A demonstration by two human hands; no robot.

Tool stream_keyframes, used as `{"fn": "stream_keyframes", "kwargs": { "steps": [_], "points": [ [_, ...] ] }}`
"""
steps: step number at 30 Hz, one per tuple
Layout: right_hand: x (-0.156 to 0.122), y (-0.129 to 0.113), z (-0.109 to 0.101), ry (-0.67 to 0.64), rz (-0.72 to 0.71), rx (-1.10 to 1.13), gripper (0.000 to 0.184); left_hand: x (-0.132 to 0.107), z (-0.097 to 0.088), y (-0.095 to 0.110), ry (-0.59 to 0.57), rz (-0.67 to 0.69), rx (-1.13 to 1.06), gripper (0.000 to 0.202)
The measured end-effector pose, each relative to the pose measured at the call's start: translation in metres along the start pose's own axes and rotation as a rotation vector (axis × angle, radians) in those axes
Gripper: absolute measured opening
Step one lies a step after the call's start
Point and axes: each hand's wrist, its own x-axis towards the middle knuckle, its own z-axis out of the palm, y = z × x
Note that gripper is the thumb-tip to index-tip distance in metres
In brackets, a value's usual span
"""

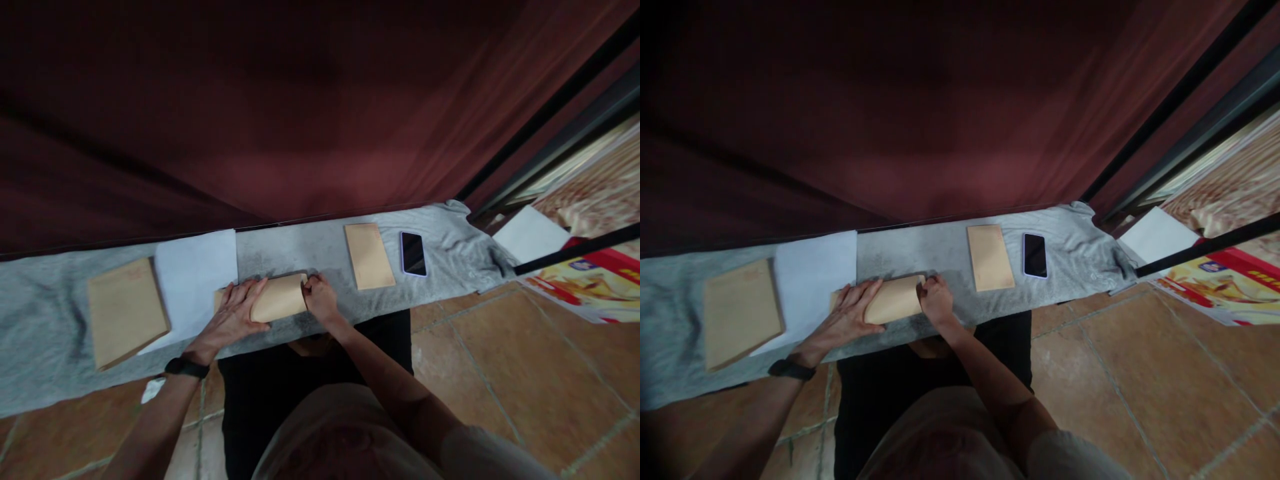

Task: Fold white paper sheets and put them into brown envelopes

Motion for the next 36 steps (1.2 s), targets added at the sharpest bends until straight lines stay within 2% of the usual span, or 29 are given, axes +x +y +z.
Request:
{"fn": "stream_keyframes", "kwargs": {
  "steps": [4,8,14,19,22,25,27,28,30,32,34,36],
  "points": [
    [-0.003,0.001,0.003,0.04,0.005,0.038,0.011,0.0,0.001,-0.001,0.002,0.002,-0.005,0.112],
    [-0.004,-0.002,0.001,0.095,0.029,0.063,0.027,0.0,0.0,-0.001,-0.009,0.005,0.008,0.112],
    [0.005,0.001,-0.006,-0.036,0.056,0.081,0.01,0.001,-0.001,0.0,0.026,0.028,0.047,0.112],
    [0.013,0.012,-0.006,-0.135,0.147,0.447,0.007,0.005,-0.013,0.002,0.115,0.074,0.102,0.104],
    [0.012,0.018,-0.008,-0.162,0.279,0.863,0.007,0.009,-0.019,0.012,0.243,-0.007,0.051,0.094],
    [0.006,0.023,-0.011,-0.112,0.377,1.144,0.006,0.013,-0.011,0.031,0.461,-0.23,-0.2,0.089],
    [0.0,0.025,-0.011,-0.063,0.406,1.194,0.006,0.017,0.002,0.052,0.544,-0.432,-0.545,0.09],
    [-0.003,0.025,-0.01,-0.039,0.422,1.225,0.007,0.02,0.01,0.063,0.535,-0.539,-0.768,0.087],
    [-0.008,0.024,-0.007,0.0,0.447,1.276,0.009,0.026,0.025,0.088,0.385,-0.684,-1.284,0.073],
    [-0.012,0.021,-0.002,0.017,0.454,1.293,0.013,0.032,0.036,0.111,0.256,-0.799,-1.652,0.061],
    [-0.014,0.018,0.001,0.041,0.449,1.321,0.019,0.039,0.043,0.128,0.267,-0.849,-1.781,0.054],
    [-0.016,0.015,0.003,0.071,0.428,1.351,0.022,0.045,0.047,0.136,0.32,-0.856,-1.795,0.05]
  ]
}}
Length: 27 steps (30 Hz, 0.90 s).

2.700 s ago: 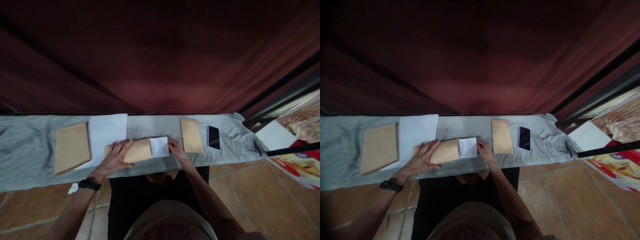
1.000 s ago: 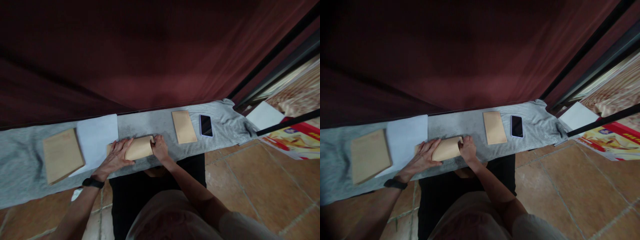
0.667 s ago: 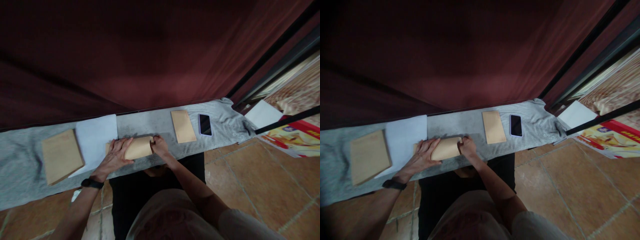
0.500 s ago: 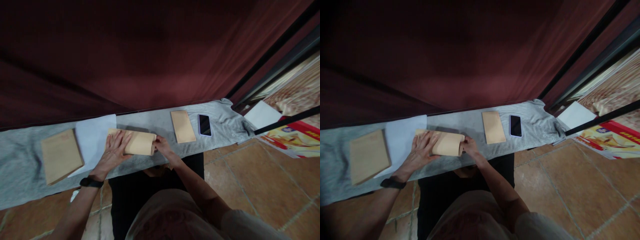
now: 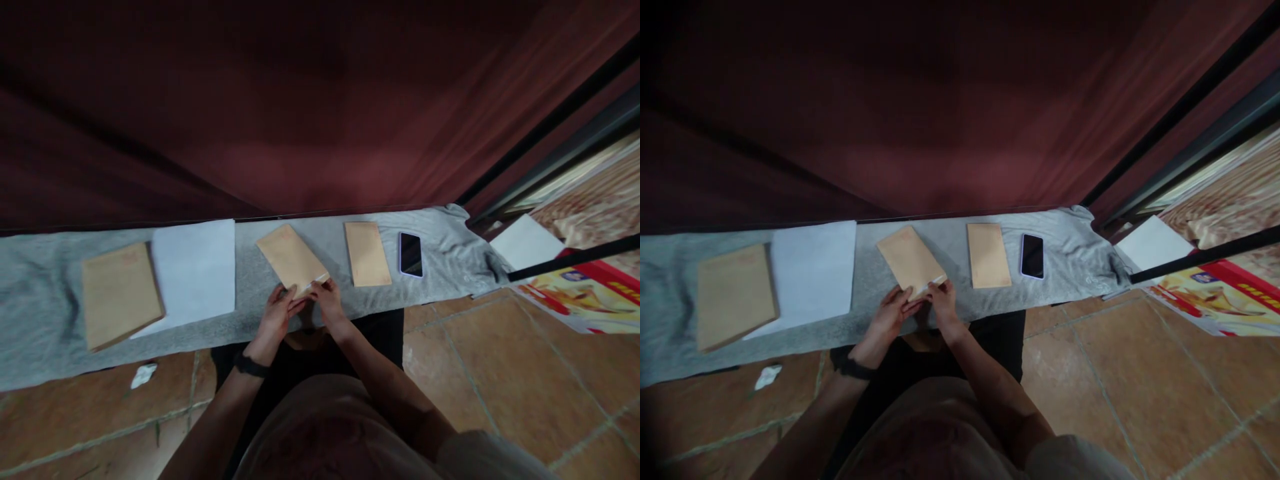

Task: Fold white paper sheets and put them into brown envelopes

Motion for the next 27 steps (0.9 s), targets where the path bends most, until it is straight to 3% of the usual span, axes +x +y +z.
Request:
{"fn": "stream_keyframes", "kwargs": {
  "steps": [4,10,11,14,17,21,24,27],
  "points": [
    [-0.001,0.001,-0.003,-0.04,-0.028,-0.073,0.025,0.005,0.0,-0.002,0.016,0.07,0.047,0.042],
    [-0.005,0.002,-0.029,-0.046,-0.008,-0.287,0.026,0.006,-0.021,0.004,0.025,0.071,0.228,0.04],
    [-0.007,0.001,-0.035,-0.029,-0.071,-0.37,0.028,0.005,-0.024,0.005,0.026,0.072,0.251,0.039],
    [-0.01,-0.006,-0.05,-0.006,-0.439,-0.721,0.036,0.004,-0.031,0.006,0.025,0.086,0.325,0.039],
    [-0.011,-0.014,-0.057,-0.205,-0.704,-1.033,0.038,0.006,-0.034,0.007,0.045,0.104,0.398,0.04],
    [-0.01,-0.018,-0.059,-0.533,-0.816,-1.29,0.04,0.004,-0.041,0.008,0.081,0.121,0.603,0.037],
    [-0.009,-0.016,-0.059,-0.596,-0.838,-1.399,0.04,-0.003,-0.047,0.012,0.179,0.259,0.937,0.038],
    [-0.009,-0.013,-0.059,-0.573,-0.847,-1.45,0.041,-0.006,-0.045,0.022,0.277,0.556,1.234,0.033]
  ]
}}
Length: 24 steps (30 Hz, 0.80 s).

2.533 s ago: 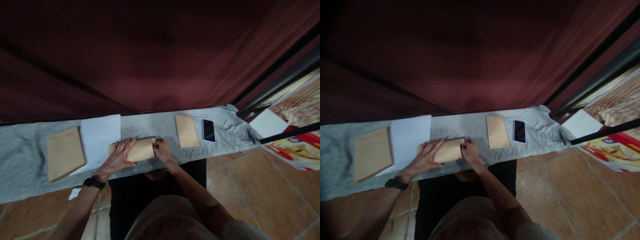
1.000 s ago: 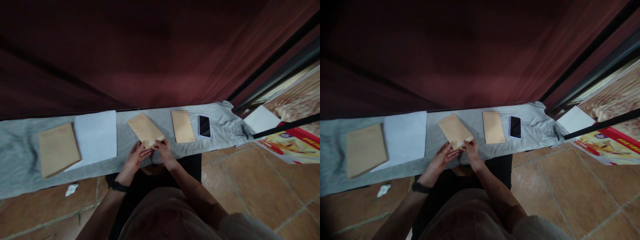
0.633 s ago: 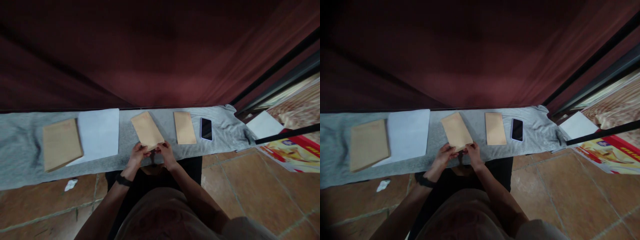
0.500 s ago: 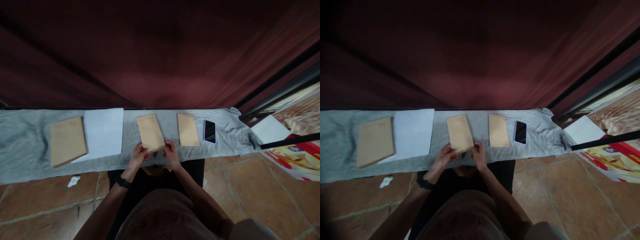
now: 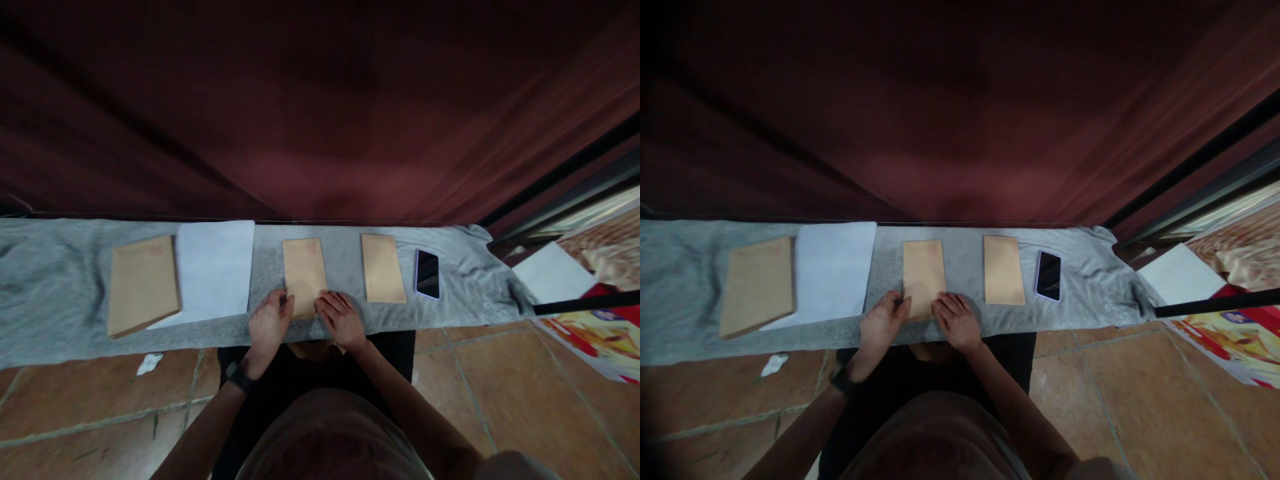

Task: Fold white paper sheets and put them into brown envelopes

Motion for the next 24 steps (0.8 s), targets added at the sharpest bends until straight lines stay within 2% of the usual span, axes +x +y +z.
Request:
{"fn": "stream_keyframes", "kwargs": {
  "steps": [2,5,10,13,17,24],
  "points": [
    [0.0,0.0,0.002,0.015,-0.003,-0.02,0.041,0.014,0.0,0.008,0.037,0.214,0.058,0.04],
    [0.0,-0.001,0.004,0.063,-0.035,-0.048,0.041,0.054,0.012,0.017,-0.046,0.519,0.104,0.053],
    [0.0,-0.001,0.007,0.132,-0.084,-0.094,0.038,0.127,0.04,0.011,-0.188,0.625,0.35,0.065],
    [0.0,-0.001,0.008,0.146,-0.078,-0.103,0.038,0.15,0.047,0.005,-0.203,0.675,0.421,0.067],
    [0.0,-0.002,0.008,0.142,-0.079,-0.104,0.039,0.15,0.047,0.003,-0.197,0.718,0.439,0.063],
    [-0.002,0.0,0.009,0.123,-0.085,-0.121,0.04,0.103,0.048,-0.003,-0.232,0.85,0.404,0.058]
  ]
}}
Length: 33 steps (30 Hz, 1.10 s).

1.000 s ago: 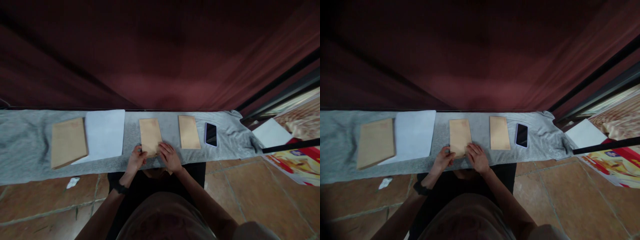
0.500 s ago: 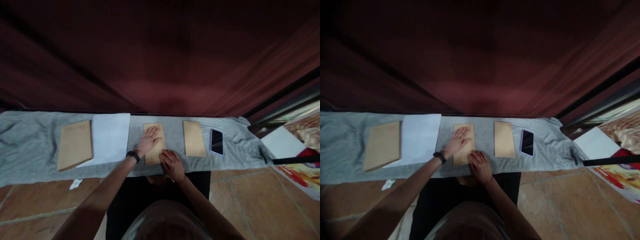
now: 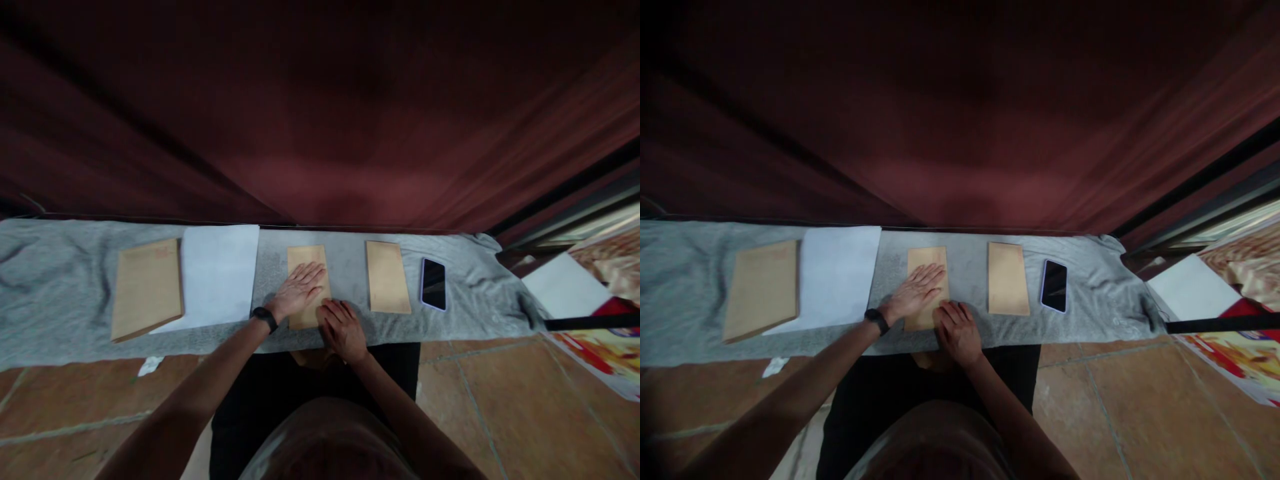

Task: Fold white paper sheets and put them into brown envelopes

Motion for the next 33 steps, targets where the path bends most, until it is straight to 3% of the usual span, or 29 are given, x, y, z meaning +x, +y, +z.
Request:
{"fn": "stream_keyframes", "kwargs": {
  "steps": [8,17,29,33],
  "points": [
    [0.001,0.0,0.002,0.015,0.036,0.035,0.038,-0.048,-0.004,0.032,-0.015,0.061,-0.086,0.056],
    [-0.005,0.011,0.0,0.004,0.012,0.136,0.034,-0.108,-0.011,0.044,0.057,-0.024,-0.167,0.058],
    [-0.006,0.016,-0.001,0.024,0.003,0.21,0.029,-0.113,-0.015,0.054,0.166,-0.123,-0.228,0.062],
    [0.001,0.02,0.0,0.031,0.071,0.204,0.029,-0.113,-0.017,0.059,0.191,-0.184,-0.246,0.061]
  ]
}}
